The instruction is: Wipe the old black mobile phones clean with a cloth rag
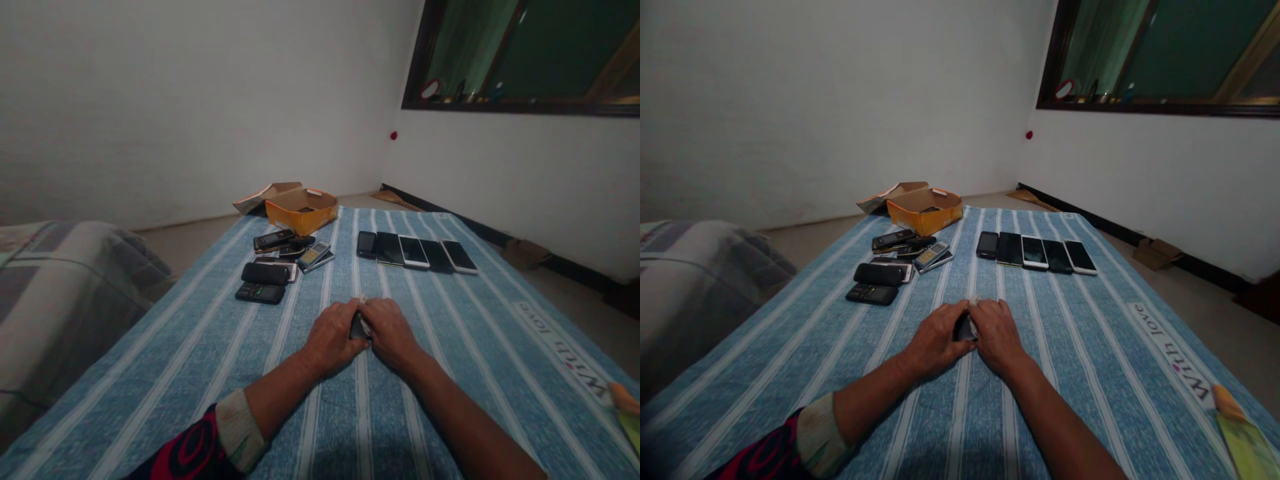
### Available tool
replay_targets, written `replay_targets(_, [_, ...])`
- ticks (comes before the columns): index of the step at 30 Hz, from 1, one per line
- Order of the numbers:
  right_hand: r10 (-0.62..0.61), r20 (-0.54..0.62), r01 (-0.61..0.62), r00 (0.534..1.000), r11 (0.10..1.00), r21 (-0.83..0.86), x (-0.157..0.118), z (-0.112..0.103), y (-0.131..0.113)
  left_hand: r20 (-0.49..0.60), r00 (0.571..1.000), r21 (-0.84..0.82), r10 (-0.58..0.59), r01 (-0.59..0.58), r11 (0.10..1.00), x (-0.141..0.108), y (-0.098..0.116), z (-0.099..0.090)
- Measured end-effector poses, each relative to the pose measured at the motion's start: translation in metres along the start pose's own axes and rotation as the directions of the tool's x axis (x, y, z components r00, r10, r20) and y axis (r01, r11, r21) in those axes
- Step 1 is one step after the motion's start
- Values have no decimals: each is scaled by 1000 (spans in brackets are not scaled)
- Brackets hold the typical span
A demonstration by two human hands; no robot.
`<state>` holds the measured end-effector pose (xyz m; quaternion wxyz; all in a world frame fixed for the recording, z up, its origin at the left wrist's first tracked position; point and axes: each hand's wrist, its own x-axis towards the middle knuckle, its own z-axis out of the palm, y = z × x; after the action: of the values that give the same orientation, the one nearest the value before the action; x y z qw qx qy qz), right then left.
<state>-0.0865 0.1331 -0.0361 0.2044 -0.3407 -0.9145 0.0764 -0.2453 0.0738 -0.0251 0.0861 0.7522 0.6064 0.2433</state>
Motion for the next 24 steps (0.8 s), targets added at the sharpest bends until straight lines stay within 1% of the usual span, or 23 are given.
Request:
replay_targets(2, [-1, 19, 1, 1000, 1000, -4, 0, -3, -1, 3, 1000, -6, -10, 10, 1000, 0, -1, 0])
replay_targets(4, [32, 9, -32, 999, 999, -41, -1, -5, 4, 11, 1000, -1, -15, 15, 1000, 0, -2, 1])
replay_targets(8, [121, -58, -128, 991, 983, -132, -4, -5, 18, 18, 1000, 11, -22, 22, 1000, -1, -4, 2])
replay_targets(11, [166, -99, -181, 981, 969, -171, -7, -3, 20, 15, 1000, 20, -22, 22, 1000, -1, -5, 4])
replay_targets(12, [165, -97, -180, 982, 967, -179, -7, -2, 17, 16, 1000, 23, -20, 20, 1000, -1, -5, 4])
replay_targets(14, [127, -75, -138, 989, 974, -179, -8, -2, 10, 16, 1000, 26, -17, 17, 1000, 0, -4, 3])
replay_targets(17, [40, -40, -44, 998, 991, -130, -9, -3, -2, 10, 1000, 14, -14, 14, 1000, 0, -3, 2])
replay_targets(19, [23, -20, -25, 1000, 994, -104, -9, -4, -4, 3, 1000, -4, -6, 6, 1000, 0, -4, 3])
replay_targets(21, [63, -14, -64, 998, 992, -108, -9, -6, 0, -3, 1000, -8, 0, 0, 1000, 0, -5, 3])
replay_targets(24, [173, -33, -176, 984, 976, -131, -11, -8, 10, 5, 1000, 20, -12, 12, 1000, 0, -5, 4])
